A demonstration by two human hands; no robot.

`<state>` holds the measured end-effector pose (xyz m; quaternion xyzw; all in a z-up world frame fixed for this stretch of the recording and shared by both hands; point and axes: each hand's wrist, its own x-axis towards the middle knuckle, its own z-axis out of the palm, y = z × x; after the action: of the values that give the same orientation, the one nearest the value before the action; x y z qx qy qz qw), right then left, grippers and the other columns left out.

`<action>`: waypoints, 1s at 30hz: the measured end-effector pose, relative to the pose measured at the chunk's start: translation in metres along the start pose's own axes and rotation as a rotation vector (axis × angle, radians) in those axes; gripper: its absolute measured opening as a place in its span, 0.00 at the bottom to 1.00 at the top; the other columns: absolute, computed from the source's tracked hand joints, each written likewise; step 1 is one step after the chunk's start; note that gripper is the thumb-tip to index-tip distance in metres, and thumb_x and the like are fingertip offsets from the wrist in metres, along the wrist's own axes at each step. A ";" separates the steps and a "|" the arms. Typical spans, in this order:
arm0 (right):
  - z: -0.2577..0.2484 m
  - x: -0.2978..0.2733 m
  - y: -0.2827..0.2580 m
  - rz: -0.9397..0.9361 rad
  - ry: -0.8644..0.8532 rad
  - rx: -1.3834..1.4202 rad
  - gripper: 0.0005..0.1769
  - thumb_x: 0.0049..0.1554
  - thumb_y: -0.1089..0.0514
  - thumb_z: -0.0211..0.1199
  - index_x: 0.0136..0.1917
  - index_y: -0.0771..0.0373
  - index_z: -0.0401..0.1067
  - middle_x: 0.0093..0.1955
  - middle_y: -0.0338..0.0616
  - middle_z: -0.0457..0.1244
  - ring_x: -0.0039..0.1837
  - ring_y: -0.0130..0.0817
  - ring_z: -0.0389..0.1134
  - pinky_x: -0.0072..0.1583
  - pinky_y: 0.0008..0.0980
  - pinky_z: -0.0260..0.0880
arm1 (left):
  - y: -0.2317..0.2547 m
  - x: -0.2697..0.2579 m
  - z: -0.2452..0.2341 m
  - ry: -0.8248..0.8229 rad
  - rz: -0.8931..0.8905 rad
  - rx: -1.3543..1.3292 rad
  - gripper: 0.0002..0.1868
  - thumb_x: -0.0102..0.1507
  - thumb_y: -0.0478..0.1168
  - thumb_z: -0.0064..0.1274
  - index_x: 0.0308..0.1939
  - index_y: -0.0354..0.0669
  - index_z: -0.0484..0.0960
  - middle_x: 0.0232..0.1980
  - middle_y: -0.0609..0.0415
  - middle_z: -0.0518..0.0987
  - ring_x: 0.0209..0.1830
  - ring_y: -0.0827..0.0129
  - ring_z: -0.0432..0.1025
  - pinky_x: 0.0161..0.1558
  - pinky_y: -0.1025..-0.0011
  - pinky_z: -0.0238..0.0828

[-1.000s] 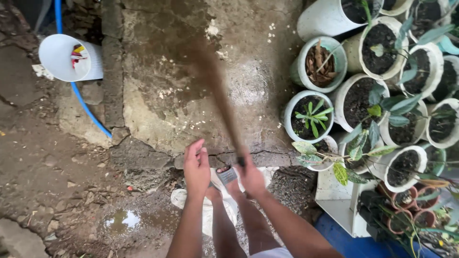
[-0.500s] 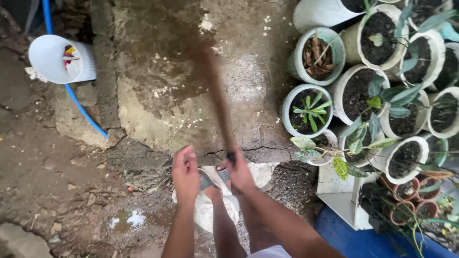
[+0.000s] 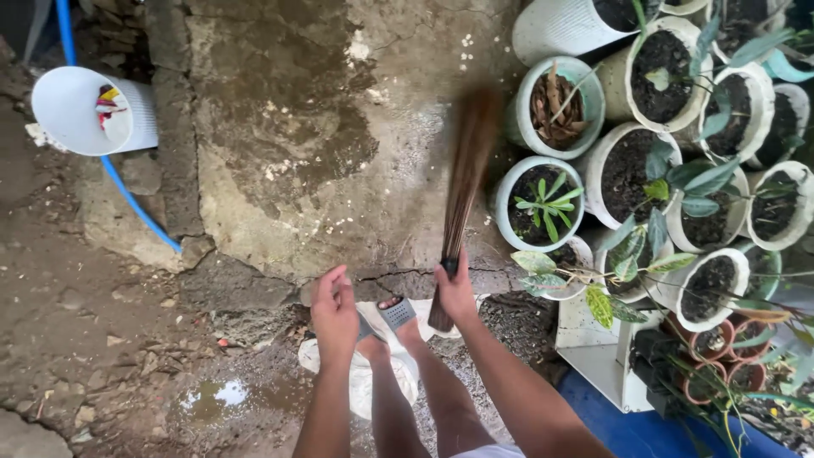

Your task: Tidying up and cleaning an outdoor utility space, including moving toys and sweeping debris.

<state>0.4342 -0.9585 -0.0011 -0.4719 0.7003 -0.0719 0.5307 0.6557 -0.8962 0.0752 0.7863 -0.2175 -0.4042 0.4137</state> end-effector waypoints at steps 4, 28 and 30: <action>0.059 0.035 -0.005 -0.026 -0.139 -0.213 0.48 0.59 0.46 0.60 0.84 0.51 0.39 0.60 0.64 0.66 0.62 0.59 0.69 0.61 0.48 0.70 | -0.008 0.009 -0.001 0.031 0.005 -0.033 0.14 0.69 0.34 0.48 0.58 0.42 0.79 0.56 0.47 0.78 0.49 0.65 0.77 0.48 0.70 0.76; 0.123 0.071 -0.229 -0.444 -0.521 -0.603 0.46 0.60 0.39 0.61 0.84 0.41 0.42 0.67 0.53 0.66 0.66 0.47 0.68 0.67 0.44 0.64 | -0.019 0.016 -0.063 0.291 0.153 -0.116 0.14 0.66 0.28 0.45 0.56 0.39 0.77 0.61 0.47 0.76 0.53 0.62 0.76 0.46 0.71 0.77; 0.115 0.061 -0.241 -0.469 -0.466 -0.470 0.47 0.59 0.40 0.61 0.84 0.44 0.43 0.66 0.52 0.66 0.64 0.46 0.69 0.65 0.43 0.65 | -0.023 0.018 -0.072 0.307 0.153 -0.107 0.14 0.66 0.28 0.46 0.56 0.38 0.77 0.61 0.47 0.76 0.52 0.61 0.76 0.47 0.70 0.76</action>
<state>0.6689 -1.0884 0.0532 -0.7310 0.4323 0.0800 0.5220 0.7250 -0.8608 0.0718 0.7968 -0.1893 -0.2575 0.5128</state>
